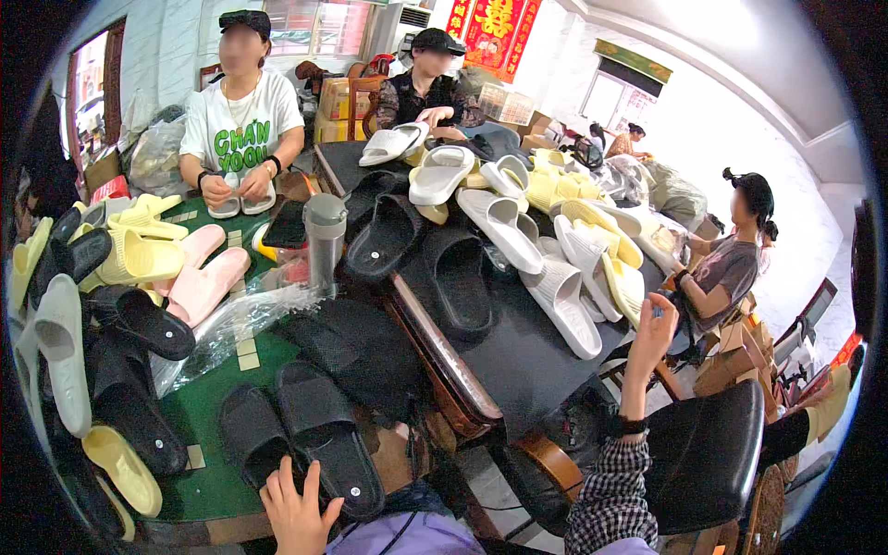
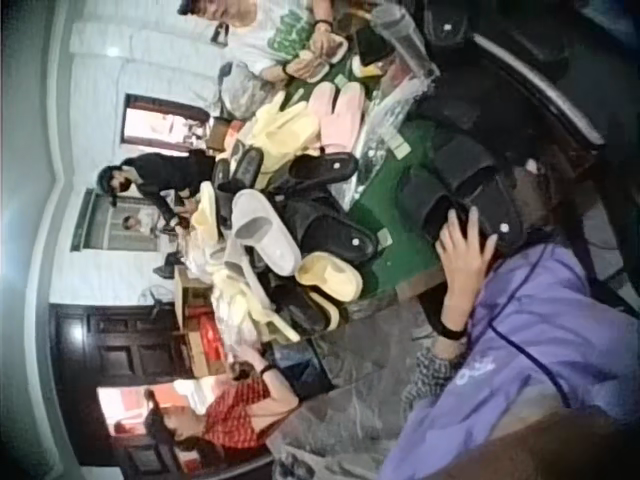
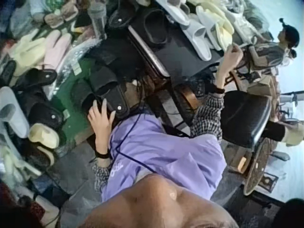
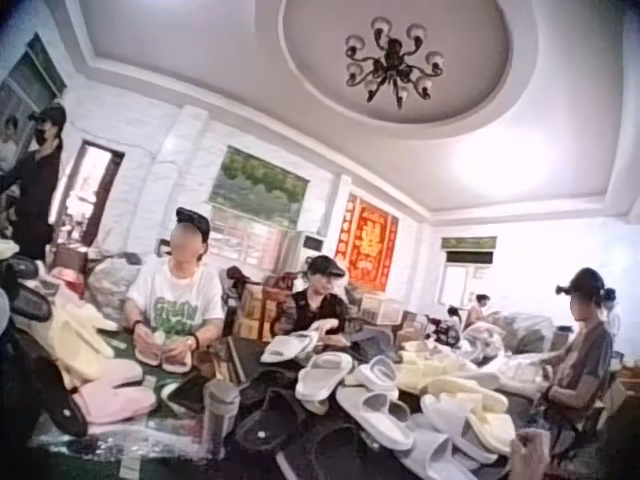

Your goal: Checking and organizing rubber sandals at a manufacturing table.

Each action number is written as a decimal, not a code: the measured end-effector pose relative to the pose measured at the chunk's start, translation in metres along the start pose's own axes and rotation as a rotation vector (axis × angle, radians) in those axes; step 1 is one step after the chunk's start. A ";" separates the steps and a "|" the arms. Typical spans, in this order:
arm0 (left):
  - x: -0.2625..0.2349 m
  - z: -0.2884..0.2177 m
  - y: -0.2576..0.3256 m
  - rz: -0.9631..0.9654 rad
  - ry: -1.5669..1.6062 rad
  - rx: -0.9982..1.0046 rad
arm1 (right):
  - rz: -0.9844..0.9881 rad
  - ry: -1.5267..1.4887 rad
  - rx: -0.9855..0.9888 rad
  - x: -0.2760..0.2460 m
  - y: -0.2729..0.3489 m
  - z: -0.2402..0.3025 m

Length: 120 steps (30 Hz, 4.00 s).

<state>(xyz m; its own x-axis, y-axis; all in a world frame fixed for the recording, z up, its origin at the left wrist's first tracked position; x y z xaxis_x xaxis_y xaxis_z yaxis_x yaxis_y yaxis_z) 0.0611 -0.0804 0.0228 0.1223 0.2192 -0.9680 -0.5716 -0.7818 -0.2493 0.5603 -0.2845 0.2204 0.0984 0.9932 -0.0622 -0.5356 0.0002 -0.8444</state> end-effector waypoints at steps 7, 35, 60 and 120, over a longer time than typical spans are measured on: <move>-0.019 -0.003 0.000 -0.070 0.038 0.010 | 0.025 0.179 0.277 -0.005 -0.053 -0.183; -0.007 0.002 0.000 -0.043 0.082 -0.012 | 0.334 -0.932 0.708 0.057 -0.126 -0.014; -0.025 -0.001 0.002 -0.134 0.096 0.001 | 0.585 -0.967 0.956 0.105 0.099 0.089; 0.000 0.007 -0.027 -0.036 -0.039 -0.002 | 0.869 -0.397 0.267 0.150 0.090 0.058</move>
<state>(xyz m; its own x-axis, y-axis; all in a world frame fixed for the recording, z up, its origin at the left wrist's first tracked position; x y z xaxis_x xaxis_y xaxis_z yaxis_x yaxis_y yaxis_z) 0.0709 -0.0555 0.0294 0.1107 0.2696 -0.9566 -0.5660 -0.7741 -0.2837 0.4784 -0.1286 0.1654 -0.6800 0.6275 -0.3794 -0.4648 -0.7690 -0.4389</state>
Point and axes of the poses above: each hand's wrist, its own y-axis away from the middle knuckle, its own x-axis out of the palm, z = x × y, the point moved 10 cm from there along -y, towards the middle knuckle, and after that the axes turned 15 degrees about -y, right-handed, at the moved point
